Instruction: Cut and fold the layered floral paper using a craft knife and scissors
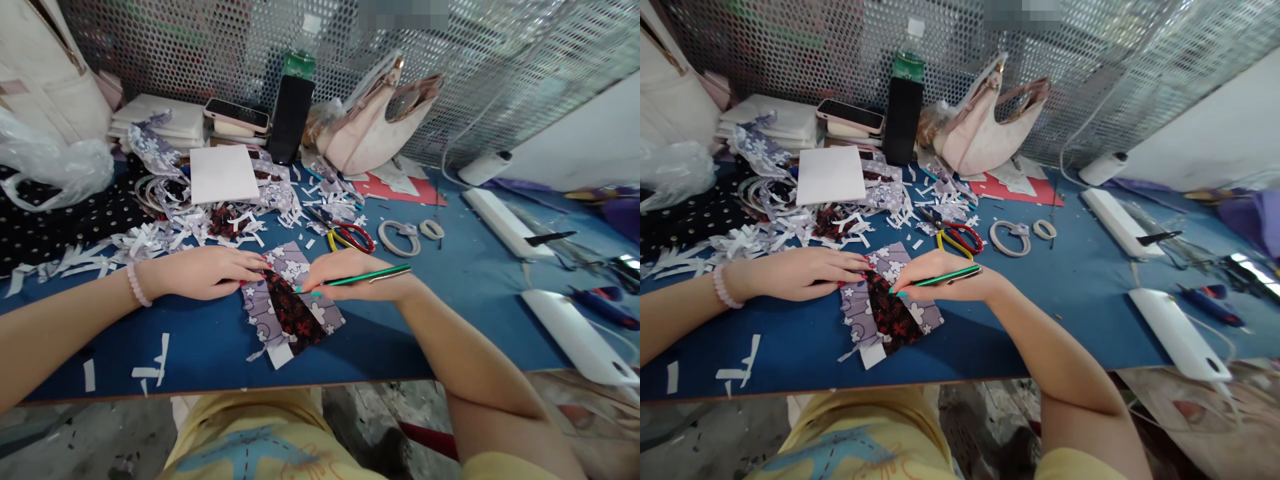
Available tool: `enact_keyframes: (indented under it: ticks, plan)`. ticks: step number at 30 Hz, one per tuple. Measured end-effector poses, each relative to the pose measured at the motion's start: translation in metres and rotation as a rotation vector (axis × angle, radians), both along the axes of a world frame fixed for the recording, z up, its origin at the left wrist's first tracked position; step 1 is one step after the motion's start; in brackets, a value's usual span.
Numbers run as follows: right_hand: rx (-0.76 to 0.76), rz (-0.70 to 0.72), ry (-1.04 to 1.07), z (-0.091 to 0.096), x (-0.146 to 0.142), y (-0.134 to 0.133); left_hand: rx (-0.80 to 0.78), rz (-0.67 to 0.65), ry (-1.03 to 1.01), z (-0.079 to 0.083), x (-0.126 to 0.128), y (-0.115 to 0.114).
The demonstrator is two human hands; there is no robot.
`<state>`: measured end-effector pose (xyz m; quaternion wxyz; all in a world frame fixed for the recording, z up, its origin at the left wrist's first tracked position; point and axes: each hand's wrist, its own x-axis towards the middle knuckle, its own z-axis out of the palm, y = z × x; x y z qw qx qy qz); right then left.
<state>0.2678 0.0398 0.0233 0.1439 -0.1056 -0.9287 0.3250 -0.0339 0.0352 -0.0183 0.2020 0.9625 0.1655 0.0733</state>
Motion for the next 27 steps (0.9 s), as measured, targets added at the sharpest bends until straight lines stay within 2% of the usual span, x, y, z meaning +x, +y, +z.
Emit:
enact_keyframes:
  ticks: [12,27]
  plan:
    - [-0.162,0.054,0.014,-0.020,-0.021,0.000,0.002,-0.026,-0.018,-0.001,0.001,0.002]
    - [-0.066,0.048,-0.053,-0.012,-0.016,0.000,-0.038,0.004,-0.048,-0.002,0.001,0.000]
